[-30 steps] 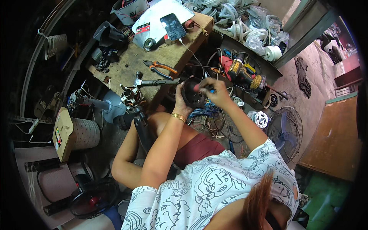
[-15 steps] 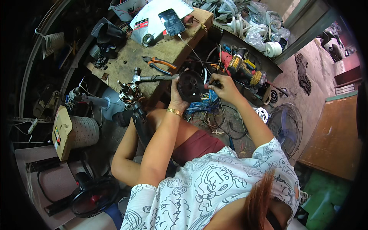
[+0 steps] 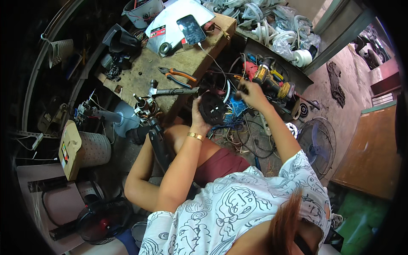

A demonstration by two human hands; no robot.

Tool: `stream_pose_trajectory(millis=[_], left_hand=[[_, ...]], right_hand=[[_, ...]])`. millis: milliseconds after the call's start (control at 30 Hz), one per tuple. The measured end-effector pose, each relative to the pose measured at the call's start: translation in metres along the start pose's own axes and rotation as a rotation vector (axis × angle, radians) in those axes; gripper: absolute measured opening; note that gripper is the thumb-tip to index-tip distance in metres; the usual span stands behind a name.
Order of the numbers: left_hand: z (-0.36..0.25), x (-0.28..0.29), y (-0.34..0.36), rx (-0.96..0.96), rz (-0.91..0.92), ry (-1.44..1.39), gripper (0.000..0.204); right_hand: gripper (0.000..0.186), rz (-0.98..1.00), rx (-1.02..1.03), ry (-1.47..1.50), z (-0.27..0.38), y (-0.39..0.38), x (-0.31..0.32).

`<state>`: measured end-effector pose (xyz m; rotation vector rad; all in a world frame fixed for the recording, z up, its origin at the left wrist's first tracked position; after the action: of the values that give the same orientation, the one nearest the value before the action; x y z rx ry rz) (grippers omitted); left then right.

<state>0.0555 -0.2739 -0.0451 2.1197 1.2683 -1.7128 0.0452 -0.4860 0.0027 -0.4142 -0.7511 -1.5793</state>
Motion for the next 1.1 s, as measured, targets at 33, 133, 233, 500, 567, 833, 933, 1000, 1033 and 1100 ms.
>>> stream_pose_trajectory(millis=[33, 133, 233, 500, 567, 833, 933, 1000, 1033, 1100], left_hand=[[-0.001, -0.001, -0.004, -0.009, 0.025, -0.016, 0.054], [-0.008, 0.002, 0.002, -0.064, -0.031, -0.065, 0.061], [-0.012, 0.017, 0.007, -0.082, -0.032, -0.054, 0.059], [-0.014, 0.021, -0.001, -0.078, -0.014, -0.069, 0.062], [-0.010, -0.023, -0.004, -0.062, 0.039, -0.036, 0.057], [-0.017, -0.025, -0.021, 0.008, -0.024, 0.096, 0.081], [-0.011, -0.007, -0.018, 0.004, -0.023, 0.117, 0.084], [-0.010, -0.019, -0.027, -0.051, -0.162, 0.240, 0.090], [-0.012, -0.032, -0.036, -0.086, -0.171, 0.218, 0.080], [-0.017, -0.054, -0.063, -0.138, -0.177, 0.196, 0.071]], right_hand=[[0.018, 0.003, -0.010, -0.043, 0.001, 0.004, 0.004], [0.016, -0.056, 0.105, 0.371, 0.019, 0.006, -0.004], [0.014, 0.127, 0.268, 0.332, 0.049, -0.003, -0.028], [0.026, 0.319, 0.098, -0.136, 0.004, 0.022, -0.010], [0.026, 0.133, 0.079, -0.268, -0.038, 0.041, 0.009], [0.033, 0.129, 0.060, 0.224, 0.034, 0.043, 0.002], [0.045, 0.241, 0.219, 0.227, 0.113, -0.002, -0.009], [0.046, 0.196, 0.118, 0.176, 0.125, -0.013, -0.010], [0.047, 0.119, 0.058, 0.276, 0.119, -0.012, -0.011], [0.050, -0.013, 0.042, 0.541, 0.108, -0.002, -0.016]])
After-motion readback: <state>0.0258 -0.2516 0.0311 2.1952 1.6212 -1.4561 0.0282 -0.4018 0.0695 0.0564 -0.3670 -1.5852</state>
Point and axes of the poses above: each hand's wrist, its own y-axis towards the middle knuckle, its own x-axis out of the back of the hand, z = x × y, the point moved 4 cm from there along y, towards the middle knuckle, and after that the axes turned 3 degrees about x, right-handed, at the moved point
